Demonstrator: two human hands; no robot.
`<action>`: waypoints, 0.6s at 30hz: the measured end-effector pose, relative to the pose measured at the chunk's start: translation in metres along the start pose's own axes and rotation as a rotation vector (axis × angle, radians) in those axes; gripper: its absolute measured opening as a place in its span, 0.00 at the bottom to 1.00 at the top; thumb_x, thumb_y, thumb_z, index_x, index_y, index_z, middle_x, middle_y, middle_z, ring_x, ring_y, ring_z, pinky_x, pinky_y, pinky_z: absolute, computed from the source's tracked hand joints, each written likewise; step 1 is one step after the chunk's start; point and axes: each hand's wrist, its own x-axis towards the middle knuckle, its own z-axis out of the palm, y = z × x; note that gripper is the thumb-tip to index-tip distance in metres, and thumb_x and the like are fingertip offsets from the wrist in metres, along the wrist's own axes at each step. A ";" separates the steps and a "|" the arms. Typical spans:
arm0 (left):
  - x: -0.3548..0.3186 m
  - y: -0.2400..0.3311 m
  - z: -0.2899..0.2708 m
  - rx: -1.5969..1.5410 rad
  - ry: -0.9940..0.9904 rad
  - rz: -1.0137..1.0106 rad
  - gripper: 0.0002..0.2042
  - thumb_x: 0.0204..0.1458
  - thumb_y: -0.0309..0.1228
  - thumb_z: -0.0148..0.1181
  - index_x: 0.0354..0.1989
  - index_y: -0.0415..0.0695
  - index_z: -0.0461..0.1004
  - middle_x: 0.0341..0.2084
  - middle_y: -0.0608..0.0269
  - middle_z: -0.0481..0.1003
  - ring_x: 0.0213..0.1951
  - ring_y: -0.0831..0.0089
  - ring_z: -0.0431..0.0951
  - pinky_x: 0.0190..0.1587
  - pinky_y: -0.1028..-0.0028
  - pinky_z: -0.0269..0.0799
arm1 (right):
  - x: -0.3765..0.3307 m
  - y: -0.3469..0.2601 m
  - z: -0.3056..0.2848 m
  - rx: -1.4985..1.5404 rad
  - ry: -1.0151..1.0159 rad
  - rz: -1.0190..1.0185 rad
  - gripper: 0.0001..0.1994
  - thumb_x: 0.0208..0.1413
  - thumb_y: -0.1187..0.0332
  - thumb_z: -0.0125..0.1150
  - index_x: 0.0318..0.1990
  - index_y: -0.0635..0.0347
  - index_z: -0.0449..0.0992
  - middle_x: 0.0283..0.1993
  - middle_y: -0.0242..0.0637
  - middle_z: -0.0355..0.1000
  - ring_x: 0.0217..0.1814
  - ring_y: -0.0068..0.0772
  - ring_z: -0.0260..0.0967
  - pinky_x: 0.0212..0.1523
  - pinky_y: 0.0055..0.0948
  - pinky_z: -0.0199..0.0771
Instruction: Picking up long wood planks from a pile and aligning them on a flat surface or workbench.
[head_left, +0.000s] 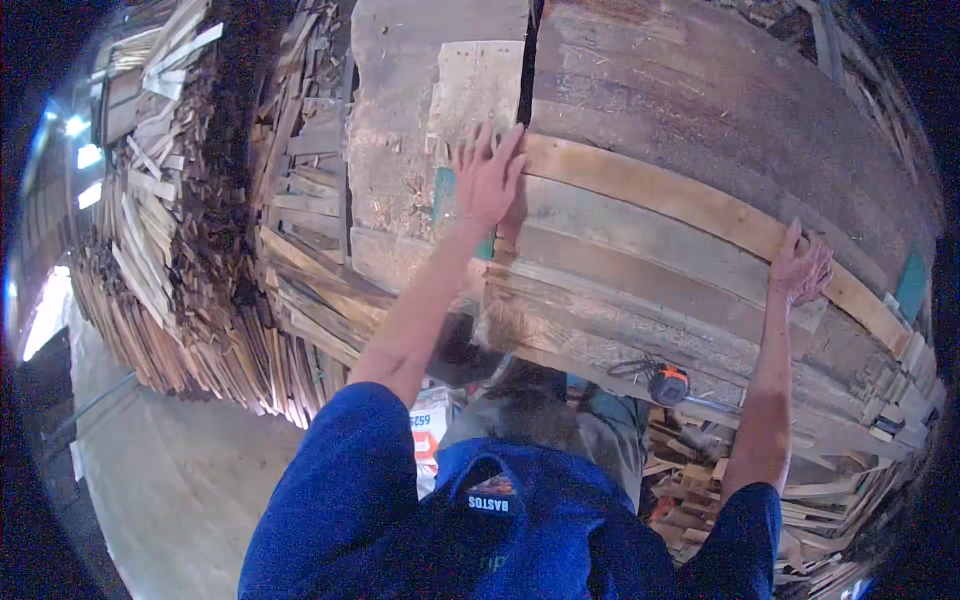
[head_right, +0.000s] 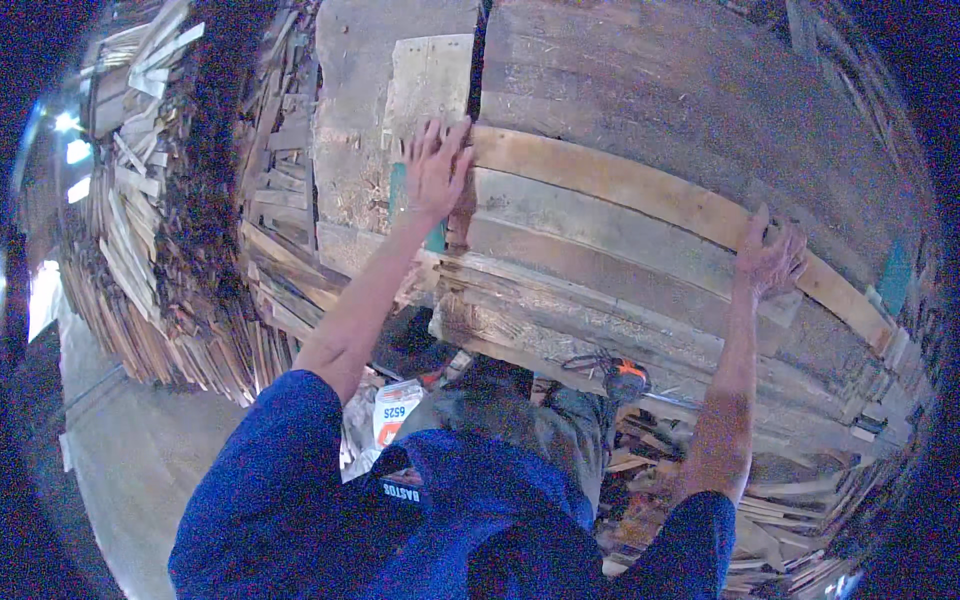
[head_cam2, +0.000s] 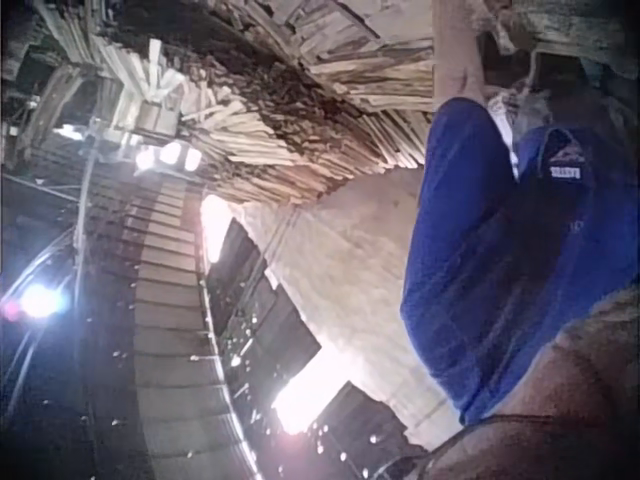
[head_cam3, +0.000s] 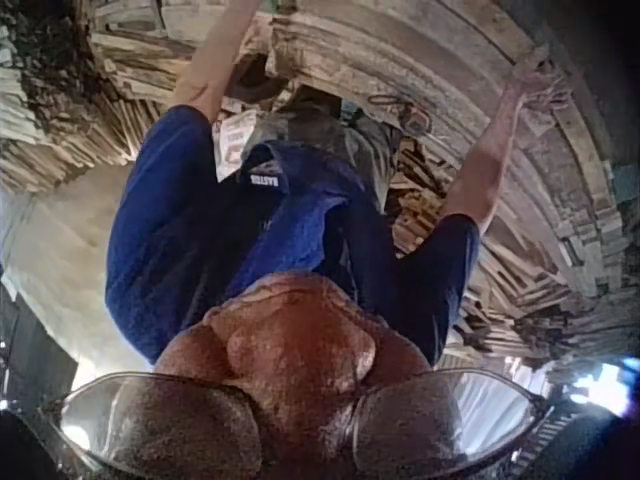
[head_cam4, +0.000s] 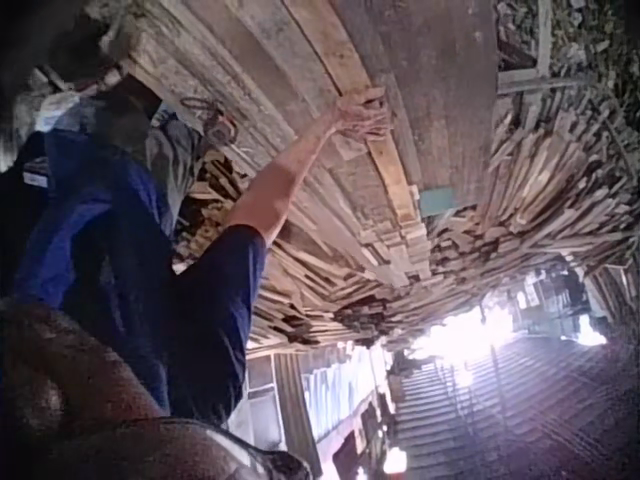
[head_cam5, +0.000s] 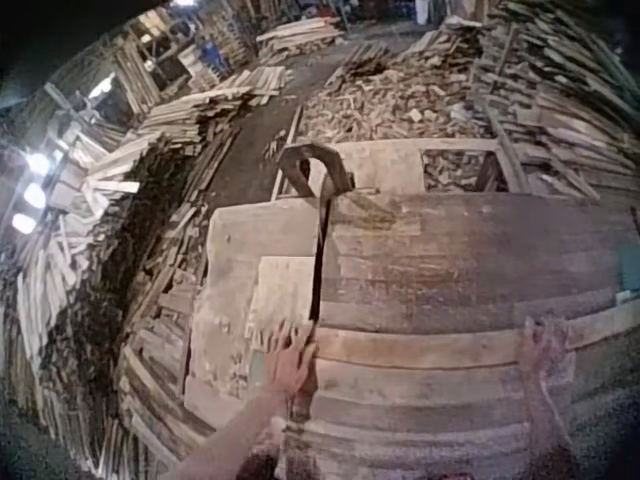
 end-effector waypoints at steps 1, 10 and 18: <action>-0.003 -0.012 0.001 -0.008 0.027 0.006 0.20 0.58 0.41 0.56 0.59 0.52 0.71 0.61 0.42 0.64 0.63 0.46 0.62 0.65 0.51 0.53 | 0.000 -0.001 0.002 -0.035 0.011 0.003 0.22 0.54 0.43 0.60 0.43 0.52 0.80 0.52 0.35 0.75 0.60 0.37 0.66 0.62 0.46 0.55; -0.043 -0.099 -0.006 -0.031 -0.001 -0.132 0.22 0.58 0.39 0.57 0.60 0.48 0.70 0.59 0.39 0.65 0.63 0.43 0.62 0.66 0.53 0.55 | -0.004 0.006 0.019 -0.081 0.119 -0.076 0.22 0.56 0.45 0.58 0.43 0.53 0.80 0.53 0.37 0.75 0.60 0.39 0.67 0.62 0.44 0.58; -0.037 -0.103 0.021 -0.074 0.223 -0.534 0.18 0.53 0.36 0.60 0.51 0.43 0.74 0.51 0.43 0.71 0.56 0.44 0.68 0.58 0.56 0.63 | -0.001 0.015 0.021 0.006 -0.036 -0.047 0.22 0.57 0.46 0.57 0.47 0.52 0.79 0.57 0.39 0.73 0.66 0.42 0.62 0.66 0.48 0.54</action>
